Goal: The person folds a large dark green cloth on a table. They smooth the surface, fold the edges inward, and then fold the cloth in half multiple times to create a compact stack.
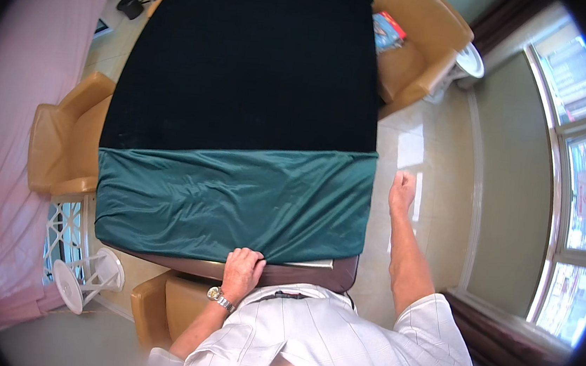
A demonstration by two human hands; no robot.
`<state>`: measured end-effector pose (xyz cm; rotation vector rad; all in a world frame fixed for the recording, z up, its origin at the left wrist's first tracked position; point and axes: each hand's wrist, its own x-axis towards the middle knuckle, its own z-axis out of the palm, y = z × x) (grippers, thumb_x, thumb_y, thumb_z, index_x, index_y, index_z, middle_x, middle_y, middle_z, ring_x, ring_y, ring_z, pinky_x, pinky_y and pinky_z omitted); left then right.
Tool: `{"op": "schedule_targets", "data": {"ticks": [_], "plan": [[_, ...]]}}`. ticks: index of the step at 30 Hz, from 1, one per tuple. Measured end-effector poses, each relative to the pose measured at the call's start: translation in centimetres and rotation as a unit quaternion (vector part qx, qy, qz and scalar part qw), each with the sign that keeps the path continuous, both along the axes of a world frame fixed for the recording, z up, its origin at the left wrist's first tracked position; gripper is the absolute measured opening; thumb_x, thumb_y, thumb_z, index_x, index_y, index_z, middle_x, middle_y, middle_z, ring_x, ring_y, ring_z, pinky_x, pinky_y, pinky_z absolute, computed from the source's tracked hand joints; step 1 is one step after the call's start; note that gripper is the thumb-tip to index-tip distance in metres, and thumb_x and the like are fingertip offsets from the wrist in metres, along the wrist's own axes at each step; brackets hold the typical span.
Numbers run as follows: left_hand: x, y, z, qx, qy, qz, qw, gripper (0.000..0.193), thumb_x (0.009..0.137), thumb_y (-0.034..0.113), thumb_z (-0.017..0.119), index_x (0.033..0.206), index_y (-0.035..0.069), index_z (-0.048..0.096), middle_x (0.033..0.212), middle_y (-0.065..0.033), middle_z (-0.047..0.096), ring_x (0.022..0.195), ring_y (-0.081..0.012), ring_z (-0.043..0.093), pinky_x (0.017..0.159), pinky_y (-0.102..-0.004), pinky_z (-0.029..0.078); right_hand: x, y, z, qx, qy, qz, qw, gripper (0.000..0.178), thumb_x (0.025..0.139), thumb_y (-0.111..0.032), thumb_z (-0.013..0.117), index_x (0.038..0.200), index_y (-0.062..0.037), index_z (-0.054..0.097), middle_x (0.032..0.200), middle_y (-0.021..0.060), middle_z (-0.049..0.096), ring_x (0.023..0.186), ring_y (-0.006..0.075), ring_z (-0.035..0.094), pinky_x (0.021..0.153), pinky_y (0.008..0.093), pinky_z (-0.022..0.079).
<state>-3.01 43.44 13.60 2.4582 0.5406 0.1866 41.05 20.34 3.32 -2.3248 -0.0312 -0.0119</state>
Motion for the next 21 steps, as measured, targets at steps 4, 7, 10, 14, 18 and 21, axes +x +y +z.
{"op": "schedule_targets", "data": {"ticks": [4, 7, 10, 14, 18, 21], "plan": [[1.4, -1.2, 0.1, -0.024, -0.032, -0.033, 0.999, 0.020, 0.086, 0.005, 0.079, 0.103, 0.007, 0.068, 0.101, -0.0114, 0.069, 0.096, -0.0325, 0.064, 0.086, -0.0449, 0.050, -9.1, -11.9, -8.3, -0.174, 0.276, -0.027, 0.945, 0.062, 0.107, -0.058, 0.052, 0.124, -0.0001, 0.066, 0.113, 0.0168, 0.074, 0.099, 0.0308, 0.071, 0.092, 0.0438, 0.057], [0.7, -2.3, 0.0, 0.005, -0.029, -0.025, 0.999, 0.022, 0.086, 0.004, 0.079, 0.106, 0.007, 0.069, 0.106, -0.0116, 0.069, 0.100, -0.0330, 0.064, 0.087, -0.0451, 0.050, -16.4, -6.6, -5.3, 0.165, 0.529, -0.164, 0.816, 0.064, 0.110, -0.058, 0.049, 0.137, -0.0008, 0.059, 0.123, 0.0184, 0.072, 0.106, 0.0328, 0.071, 0.099, 0.0464, 0.057], [2.3, -3.2, 0.2, 0.016, -0.024, -0.054, 0.998, 0.030, 0.085, 0.003, 0.080, 0.112, 0.006, 0.069, 0.119, -0.0150, 0.069, 0.111, -0.0359, 0.065, 0.096, -0.0466, 0.051, -17.6, -6.4, -8.5, 0.385, 0.524, -0.219, 0.727, 0.062, 0.112, -0.052, 0.048, 0.142, 0.0012, 0.055, 0.133, 0.0190, 0.068, 0.111, 0.0315, 0.070, 0.102, 0.0477, 0.057], [4.0, -4.3, -0.2, 0.027, -0.021, -0.099, 0.995, 0.043, 0.083, 0.006, 0.082, 0.124, 0.006, 0.069, 0.140, -0.0194, 0.063, 0.130, -0.0397, 0.059, 0.109, -0.0505, 0.048, -13.3, -3.9, -8.3, 0.439, 0.444, -0.211, 0.752, 0.048, 0.112, -0.032, 0.056, 0.144, 0.0025, 0.052, 0.137, 0.0194, 0.064, 0.112, 0.0293, 0.069, 0.099, 0.0464, 0.059], [5.3, -5.4, -0.5, 0.045, -0.005, -0.131, 0.990, 0.056, 0.081, 0.012, 0.085, 0.134, 0.009, 0.067, 0.153, -0.0216, 0.054, 0.141, -0.0420, 0.051, 0.115, -0.0551, 0.043, -12.4, -2.5, -4.7, 0.477, 0.328, -0.322, 0.749, 0.045, 0.099, -0.002, 0.071, 0.141, -0.0025, 0.055, 0.133, 0.0205, 0.063, 0.112, 0.0270, 0.068, 0.093, 0.0407, 0.060], [5.9, -5.9, -0.3, 0.034, 0.016, -0.163, 0.986, 0.067, 0.079, 0.016, 0.089, 0.140, 0.010, 0.064, 0.158, -0.0211, 0.049, 0.147, -0.0422, 0.045, 0.120, -0.0582, 0.036, -13.3, -5.8, -3.7, 0.463, 0.251, -0.343, 0.778, 0.043, 0.098, 0.000, 0.070, 0.139, -0.0076, 0.058, 0.130, 0.0158, 0.063, 0.114, 0.0248, 0.065, 0.097, 0.0397, 0.056]]}}
